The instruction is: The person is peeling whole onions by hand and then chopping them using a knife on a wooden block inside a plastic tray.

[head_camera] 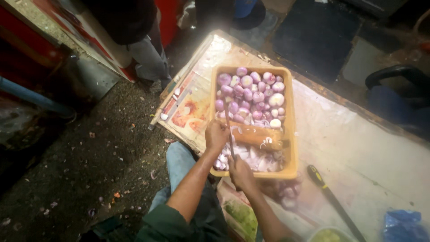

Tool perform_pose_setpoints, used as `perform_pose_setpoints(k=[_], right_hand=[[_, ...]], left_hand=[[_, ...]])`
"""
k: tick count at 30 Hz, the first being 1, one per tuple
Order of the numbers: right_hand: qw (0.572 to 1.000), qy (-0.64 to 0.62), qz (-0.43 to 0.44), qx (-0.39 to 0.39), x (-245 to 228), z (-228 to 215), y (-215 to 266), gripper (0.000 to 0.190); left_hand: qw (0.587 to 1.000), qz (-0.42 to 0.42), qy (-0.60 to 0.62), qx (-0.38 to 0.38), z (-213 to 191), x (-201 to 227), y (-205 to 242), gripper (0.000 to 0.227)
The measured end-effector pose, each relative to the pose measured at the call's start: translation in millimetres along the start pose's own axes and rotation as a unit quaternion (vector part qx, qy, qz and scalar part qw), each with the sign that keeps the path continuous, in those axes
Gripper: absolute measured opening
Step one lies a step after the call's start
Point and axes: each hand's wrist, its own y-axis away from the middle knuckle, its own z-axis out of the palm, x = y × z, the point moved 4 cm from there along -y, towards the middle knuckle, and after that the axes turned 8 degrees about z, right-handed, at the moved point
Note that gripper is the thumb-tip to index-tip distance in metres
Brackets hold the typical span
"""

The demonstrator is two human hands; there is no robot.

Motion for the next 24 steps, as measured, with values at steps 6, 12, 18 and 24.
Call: perform_pose_setpoints(k=[6,12,18,24], right_hand=[[0.991,0.001,-0.099,0.093,-22.0,11.2,-41.9,0.054],[0.997,0.015,-0.063,0.033,6.8,4.4,-12.7,0.057],[0.993,-0.012,-0.088,0.076,-27.3,7.4,-32.2,0.061],[0.998,0.0,-0.061,0.021,-6.2,-5.9,-13.2,0.057]], left_hand=[[1.0,-0.019,-0.007,-0.02,6.6,-12.0,-3.2,0.016],[1.0,0.011,0.005,-0.008,8.9,-18.5,-0.6,0.017],[1.0,-0.008,0.009,-0.007,14.7,-27.0,3.4,0.017],[1.0,-0.008,0.018,0.003,8.6,-22.2,1.6,0.019]])
